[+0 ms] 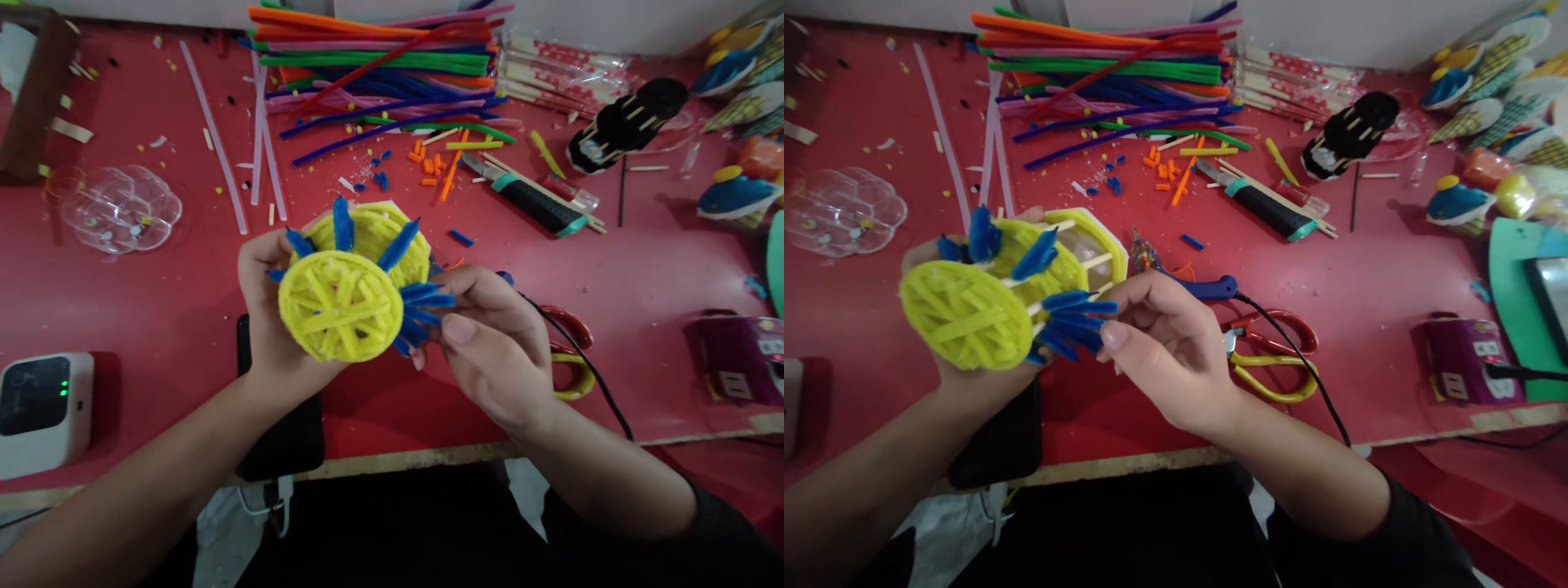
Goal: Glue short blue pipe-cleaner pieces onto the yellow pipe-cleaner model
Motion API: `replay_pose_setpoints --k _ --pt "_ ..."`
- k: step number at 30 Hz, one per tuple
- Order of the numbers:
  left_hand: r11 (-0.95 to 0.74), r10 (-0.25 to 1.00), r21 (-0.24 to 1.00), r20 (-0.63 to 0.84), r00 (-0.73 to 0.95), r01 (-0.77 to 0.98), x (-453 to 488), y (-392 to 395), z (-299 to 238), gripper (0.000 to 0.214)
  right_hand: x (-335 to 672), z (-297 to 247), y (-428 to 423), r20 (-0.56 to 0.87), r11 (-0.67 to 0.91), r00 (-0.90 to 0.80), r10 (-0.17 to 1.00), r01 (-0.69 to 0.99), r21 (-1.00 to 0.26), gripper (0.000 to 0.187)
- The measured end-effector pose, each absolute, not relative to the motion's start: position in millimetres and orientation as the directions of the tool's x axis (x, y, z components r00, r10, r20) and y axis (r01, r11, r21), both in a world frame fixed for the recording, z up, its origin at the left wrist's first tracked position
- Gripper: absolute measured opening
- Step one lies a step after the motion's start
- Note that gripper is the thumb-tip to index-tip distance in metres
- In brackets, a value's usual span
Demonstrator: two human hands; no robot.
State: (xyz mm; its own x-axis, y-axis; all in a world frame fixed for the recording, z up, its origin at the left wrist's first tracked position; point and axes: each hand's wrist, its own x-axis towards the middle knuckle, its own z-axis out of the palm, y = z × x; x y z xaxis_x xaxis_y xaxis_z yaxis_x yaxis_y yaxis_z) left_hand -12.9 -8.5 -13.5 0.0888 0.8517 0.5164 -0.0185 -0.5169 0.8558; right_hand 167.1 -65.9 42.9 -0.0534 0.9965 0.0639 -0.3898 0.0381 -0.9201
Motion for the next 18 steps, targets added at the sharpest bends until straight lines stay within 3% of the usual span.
replay_pose_setpoints --k 4,10,18 --pt "-0.608 0.772 0.794 0.595 0.224 -0.017 -10 -8 -1 0.094 169 42 -68 0.040 0.038 0.000 0.999 -0.333 -0.942 0.010" --pt "-0.585 0.782 0.809 0.580 0.227 -0.054 -10 -10 3 0.093 165 40 -66 0.137 0.146 0.049 0.989 -0.312 -0.939 0.008" --pt "-0.595 0.767 0.799 0.596 0.236 -0.085 -10 -9 2 0.096 165 41 -64 0.168 0.176 0.053 0.984 -0.282 -0.943 0.009"
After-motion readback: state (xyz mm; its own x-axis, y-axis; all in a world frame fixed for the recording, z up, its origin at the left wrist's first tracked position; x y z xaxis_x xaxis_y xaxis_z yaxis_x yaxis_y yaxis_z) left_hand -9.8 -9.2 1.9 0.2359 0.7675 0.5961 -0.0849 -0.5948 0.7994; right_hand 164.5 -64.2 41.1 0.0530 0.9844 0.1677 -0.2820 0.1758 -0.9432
